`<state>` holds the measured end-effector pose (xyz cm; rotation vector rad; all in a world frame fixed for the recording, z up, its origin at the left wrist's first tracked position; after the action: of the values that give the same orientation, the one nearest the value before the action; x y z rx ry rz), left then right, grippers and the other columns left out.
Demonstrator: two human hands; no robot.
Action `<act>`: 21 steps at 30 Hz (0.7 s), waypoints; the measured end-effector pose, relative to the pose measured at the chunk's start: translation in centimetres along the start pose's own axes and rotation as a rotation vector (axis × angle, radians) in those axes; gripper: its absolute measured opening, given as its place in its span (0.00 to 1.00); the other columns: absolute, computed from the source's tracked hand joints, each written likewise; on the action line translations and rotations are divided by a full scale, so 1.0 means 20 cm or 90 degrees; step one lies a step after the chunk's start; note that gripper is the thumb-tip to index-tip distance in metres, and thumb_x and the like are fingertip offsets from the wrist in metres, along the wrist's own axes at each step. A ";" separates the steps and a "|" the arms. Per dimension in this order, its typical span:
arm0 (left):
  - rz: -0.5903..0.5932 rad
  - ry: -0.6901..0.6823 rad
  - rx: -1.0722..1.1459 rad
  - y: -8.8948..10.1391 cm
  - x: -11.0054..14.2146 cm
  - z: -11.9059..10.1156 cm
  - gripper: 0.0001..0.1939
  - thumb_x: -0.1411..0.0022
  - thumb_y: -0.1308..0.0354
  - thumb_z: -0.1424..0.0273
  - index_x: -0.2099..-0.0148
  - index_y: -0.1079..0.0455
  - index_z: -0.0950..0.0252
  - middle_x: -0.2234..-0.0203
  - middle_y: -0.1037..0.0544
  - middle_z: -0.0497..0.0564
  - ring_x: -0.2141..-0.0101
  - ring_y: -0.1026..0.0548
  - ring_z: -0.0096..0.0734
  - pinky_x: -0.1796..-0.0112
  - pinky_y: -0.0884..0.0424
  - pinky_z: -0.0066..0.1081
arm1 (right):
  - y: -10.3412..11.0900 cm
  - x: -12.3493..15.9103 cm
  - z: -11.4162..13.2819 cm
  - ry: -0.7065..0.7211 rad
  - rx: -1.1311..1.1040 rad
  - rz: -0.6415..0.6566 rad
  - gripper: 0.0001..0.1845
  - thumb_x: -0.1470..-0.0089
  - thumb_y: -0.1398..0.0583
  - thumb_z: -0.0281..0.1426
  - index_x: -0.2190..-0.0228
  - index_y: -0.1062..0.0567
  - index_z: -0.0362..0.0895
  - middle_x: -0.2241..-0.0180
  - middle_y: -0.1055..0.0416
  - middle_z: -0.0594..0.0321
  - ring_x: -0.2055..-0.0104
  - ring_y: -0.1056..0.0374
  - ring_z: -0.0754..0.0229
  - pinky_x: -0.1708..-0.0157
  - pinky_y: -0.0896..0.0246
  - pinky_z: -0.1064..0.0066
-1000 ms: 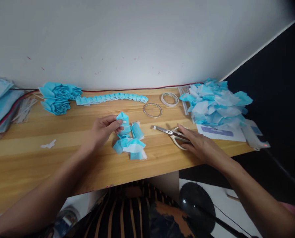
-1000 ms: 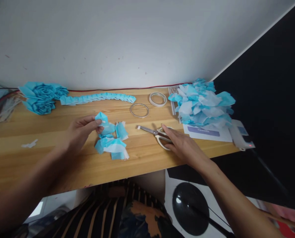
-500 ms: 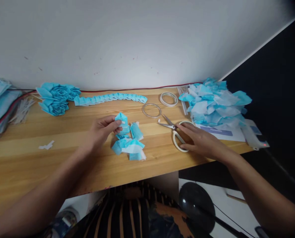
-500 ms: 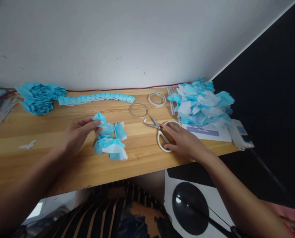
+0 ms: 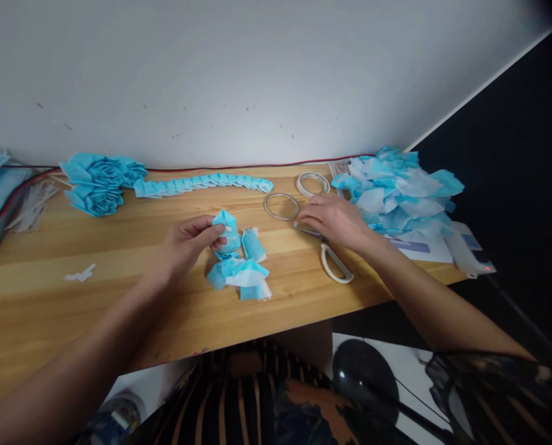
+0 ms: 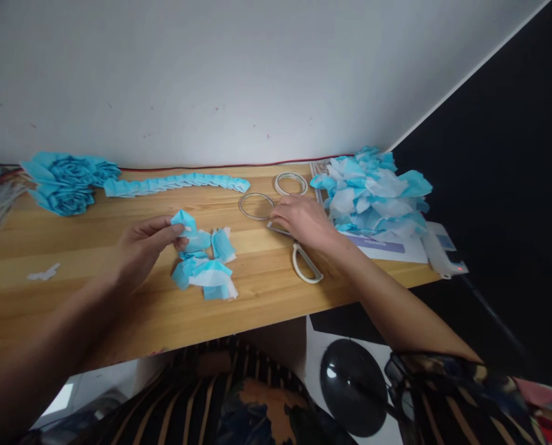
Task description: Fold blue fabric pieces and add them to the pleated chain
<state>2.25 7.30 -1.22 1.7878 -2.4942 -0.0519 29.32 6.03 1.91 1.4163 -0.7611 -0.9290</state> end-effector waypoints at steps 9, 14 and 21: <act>-0.009 0.014 -0.016 0.00 0.00 -0.01 0.12 0.42 0.35 0.61 0.74 0.24 0.62 0.77 0.23 0.47 0.73 0.28 0.29 0.67 0.30 0.28 | -0.09 -0.09 0.00 0.084 0.036 0.082 0.10 0.35 0.40 0.29 0.64 0.16 0.44 0.64 0.21 0.55 0.58 0.29 0.51 0.60 0.44 0.64; -0.008 0.010 -0.020 0.00 -0.01 -0.01 0.11 0.43 0.35 0.62 0.73 0.24 0.62 0.77 0.23 0.47 0.73 0.28 0.29 0.67 0.30 0.28 | -0.08 -0.12 0.04 0.110 0.116 0.143 0.06 0.39 0.38 0.27 0.65 0.19 0.43 0.65 0.22 0.54 0.58 0.30 0.49 0.62 0.47 0.64; -0.009 0.012 -0.016 0.00 0.00 -0.02 0.11 0.42 0.35 0.63 0.74 0.24 0.62 0.78 0.23 0.47 0.73 0.28 0.28 0.67 0.30 0.26 | 0.00 -0.10 0.02 0.091 0.181 0.106 0.10 0.35 0.43 0.26 0.66 0.22 0.40 0.63 0.24 0.50 0.58 0.31 0.48 0.60 0.46 0.61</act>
<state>2.29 7.25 -0.85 1.7871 -2.4575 -0.0675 28.10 7.69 2.15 1.6190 -0.9127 -0.6002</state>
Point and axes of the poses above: each hand's wrist, its own x-axis away from the middle knuckle, its own y-axis out of the back of the hand, z = x × y, the point moved 8 cm from there along -x, towards the middle knuckle
